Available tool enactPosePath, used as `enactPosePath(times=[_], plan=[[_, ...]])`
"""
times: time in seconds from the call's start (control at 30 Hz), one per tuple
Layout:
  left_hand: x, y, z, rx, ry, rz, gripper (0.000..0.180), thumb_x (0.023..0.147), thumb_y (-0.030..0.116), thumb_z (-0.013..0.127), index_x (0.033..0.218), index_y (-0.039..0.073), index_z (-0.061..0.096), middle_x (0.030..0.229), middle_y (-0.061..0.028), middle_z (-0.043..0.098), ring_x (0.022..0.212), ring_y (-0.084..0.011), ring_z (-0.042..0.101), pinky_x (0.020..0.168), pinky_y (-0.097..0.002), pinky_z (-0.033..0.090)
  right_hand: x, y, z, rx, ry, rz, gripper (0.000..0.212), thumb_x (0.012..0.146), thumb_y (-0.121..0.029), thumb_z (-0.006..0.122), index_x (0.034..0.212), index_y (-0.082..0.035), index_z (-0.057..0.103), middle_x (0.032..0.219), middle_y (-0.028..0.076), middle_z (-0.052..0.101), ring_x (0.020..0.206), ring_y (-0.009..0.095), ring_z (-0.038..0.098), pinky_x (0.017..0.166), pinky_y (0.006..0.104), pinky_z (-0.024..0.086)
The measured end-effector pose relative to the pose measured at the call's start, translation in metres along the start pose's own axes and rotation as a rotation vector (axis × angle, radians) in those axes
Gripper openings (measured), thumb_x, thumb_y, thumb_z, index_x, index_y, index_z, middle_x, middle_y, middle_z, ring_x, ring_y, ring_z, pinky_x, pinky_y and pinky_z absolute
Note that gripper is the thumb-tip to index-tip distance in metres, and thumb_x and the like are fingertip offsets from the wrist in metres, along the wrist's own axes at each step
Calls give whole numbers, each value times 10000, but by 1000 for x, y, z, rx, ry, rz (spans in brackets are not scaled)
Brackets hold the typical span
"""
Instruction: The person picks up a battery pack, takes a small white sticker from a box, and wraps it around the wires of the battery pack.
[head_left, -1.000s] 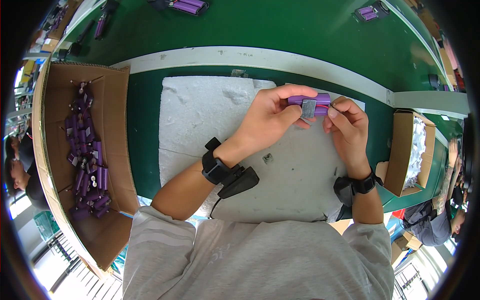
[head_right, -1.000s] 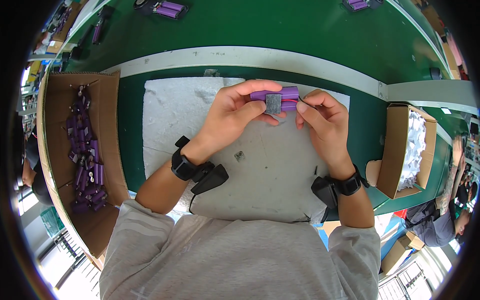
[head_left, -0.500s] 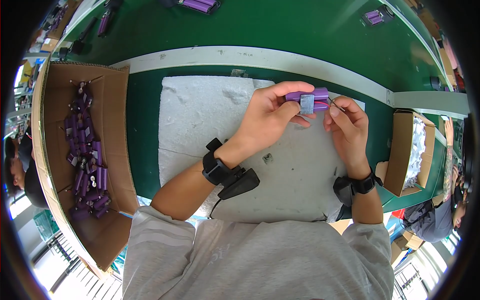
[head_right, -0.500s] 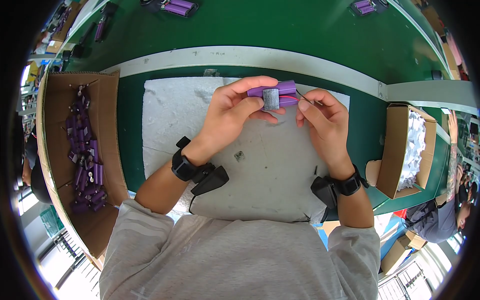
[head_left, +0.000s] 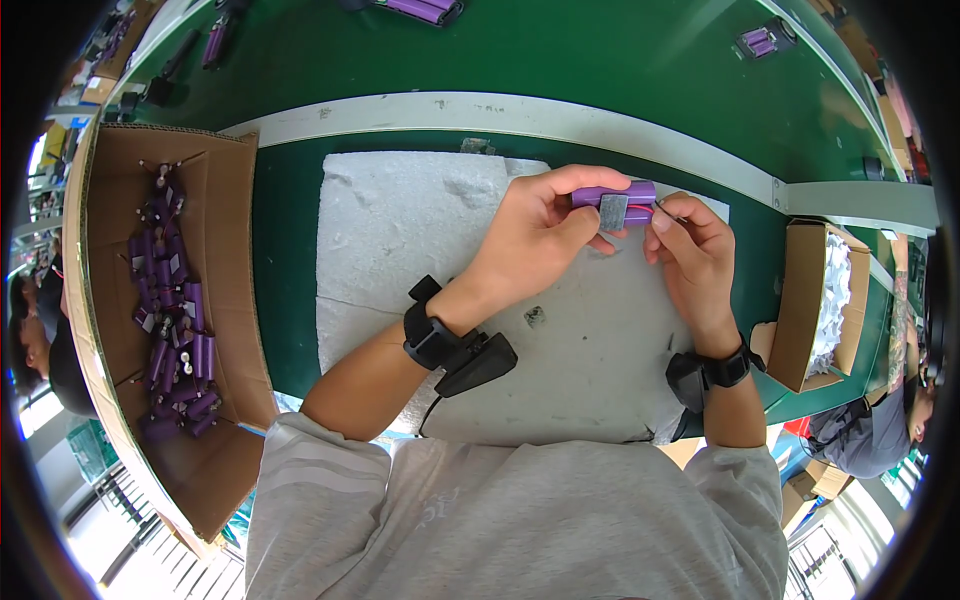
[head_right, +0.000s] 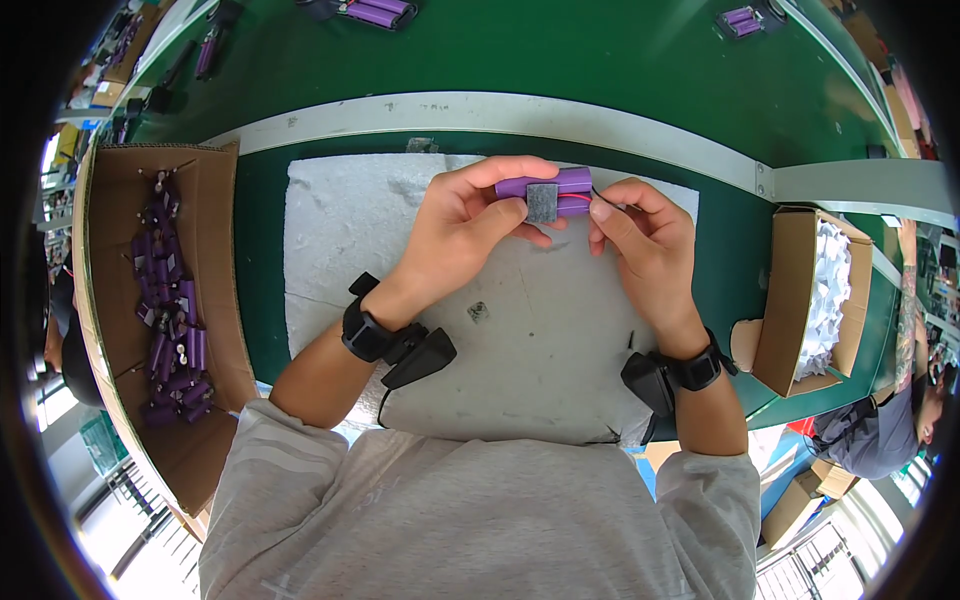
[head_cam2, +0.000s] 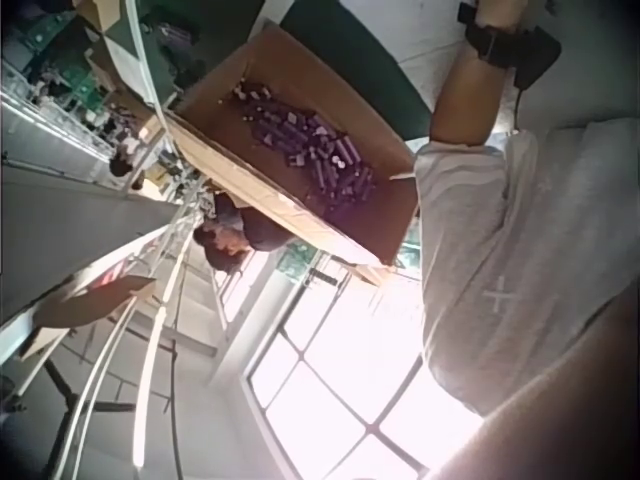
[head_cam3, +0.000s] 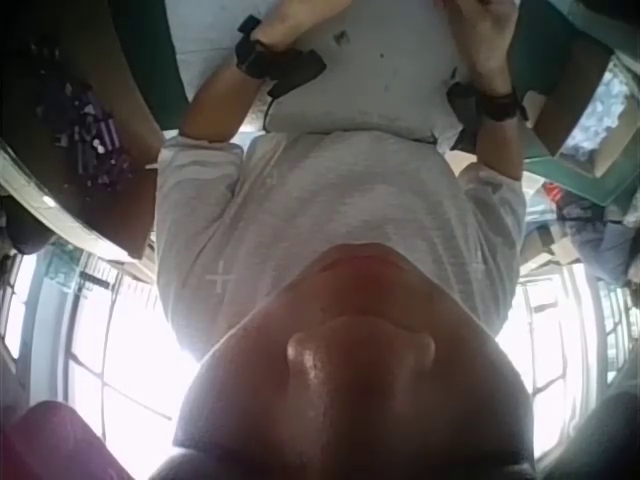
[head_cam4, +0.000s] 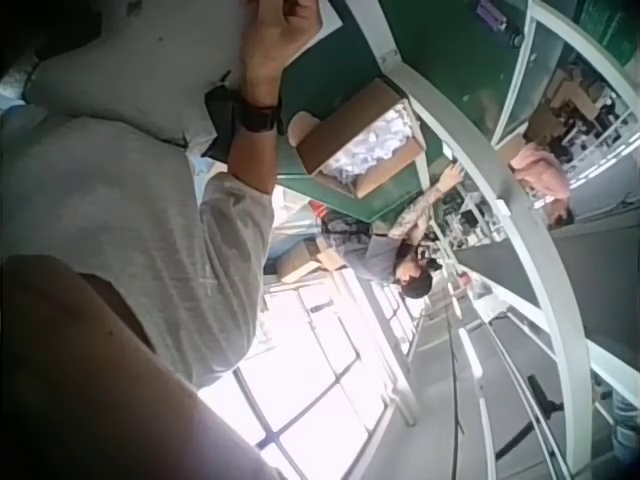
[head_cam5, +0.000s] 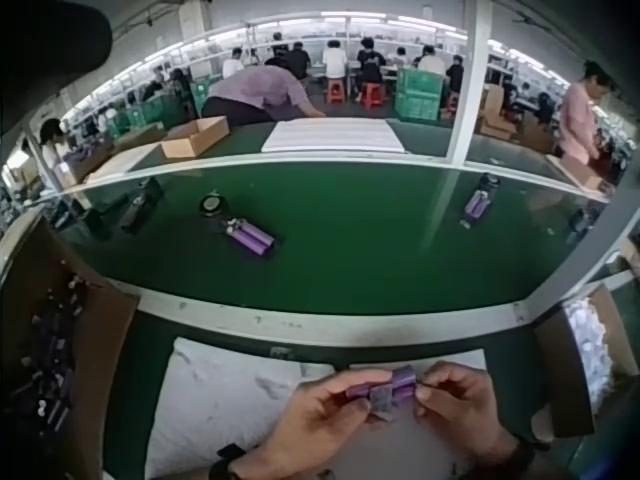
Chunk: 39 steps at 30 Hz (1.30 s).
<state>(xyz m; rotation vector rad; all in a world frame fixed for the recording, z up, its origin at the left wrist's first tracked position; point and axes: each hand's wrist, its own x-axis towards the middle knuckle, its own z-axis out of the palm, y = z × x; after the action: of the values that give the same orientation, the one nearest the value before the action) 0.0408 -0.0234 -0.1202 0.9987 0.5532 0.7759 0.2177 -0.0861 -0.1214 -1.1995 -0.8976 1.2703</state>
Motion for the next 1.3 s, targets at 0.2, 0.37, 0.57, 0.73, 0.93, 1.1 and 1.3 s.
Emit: enactPosePath(times=[0.2, 0.37, 0.57, 0.73, 0.93, 1.1, 1.3], plan=[[-1, 0, 1, -6, 1, 18, 315, 803, -73, 398, 1080, -13, 535, 975, -114, 595, 807, -167, 607, 682, -283, 534, 0, -1, 2, 5, 4, -7, 97, 833, -58, 564, 901, 11, 555, 733, 50, 552, 635, 112, 521, 562, 235, 413], [0, 5, 0, -82, 53, 18, 313, 812, -65, 388, 1085, -13, 533, 993, -120, 596, 810, -174, 611, 685, -287, 535, -1, -2, 4, 17, 47, 13, 88, 848, -76, 542, 902, -6, 550, 712, 45, 535, 612, 110, 501, 538, 231, 388], [1, 7, -2, -78, 48, 13, 315, 814, -61, 382, 1087, -14, 532, 1004, -122, 596, 808, -177, 613, 679, -288, 535, -1, -1, 3, 23, 56, 18, 101, 852, -94, 541, 902, -7, 550, 702, 44, 534, 603, 108, 496, 533, 229, 381], [1, 6, -3, -43, 41, 16, 321, 804, -67, 380, 1080, -16, 536, 1000, -120, 597, 803, -175, 612, 670, -288, 535, 0, -1, 2, -13, 42, 22, 95, 855, -97, 540, 885, -8, 544, 694, 43, 529, 596, 107, 491, 531, 228, 381], [1, 7, -3, -20, 34, 17, 324, 797, -71, 378, 1071, -18, 541, 996, -121, 597, 791, -170, 610, 663, -287, 535, 0, -2, 3, -21, 35, 22, 89, 854, -96, 540, 864, -8, 534, 683, 41, 518, 590, 106, 485, 528, 232, 384], [1, 6, -3, 3, 30, 31, 321, 796, -71, 381, 1070, -19, 542, 989, -119, 597, 783, -169, 609, 658, -285, 535, -1, -3, 1, 5, 18, 52, 115, 842, -93, 557, 874, 16, 542, 693, 47, 543, 615, 111, 510, 566, 235, 416], [0, 5, -3, 29, 13, 35, 317, 794, -74, 381, 1059, -20, 547, 980, -120, 597, 777, -171, 609, 651, -282, 535, -1, -4, 2, 72, 43, 50, 117, 842, -83, 548, 896, 21, 546, 694, 47, 534, 617, 113, 508, 566, 238, 418]])
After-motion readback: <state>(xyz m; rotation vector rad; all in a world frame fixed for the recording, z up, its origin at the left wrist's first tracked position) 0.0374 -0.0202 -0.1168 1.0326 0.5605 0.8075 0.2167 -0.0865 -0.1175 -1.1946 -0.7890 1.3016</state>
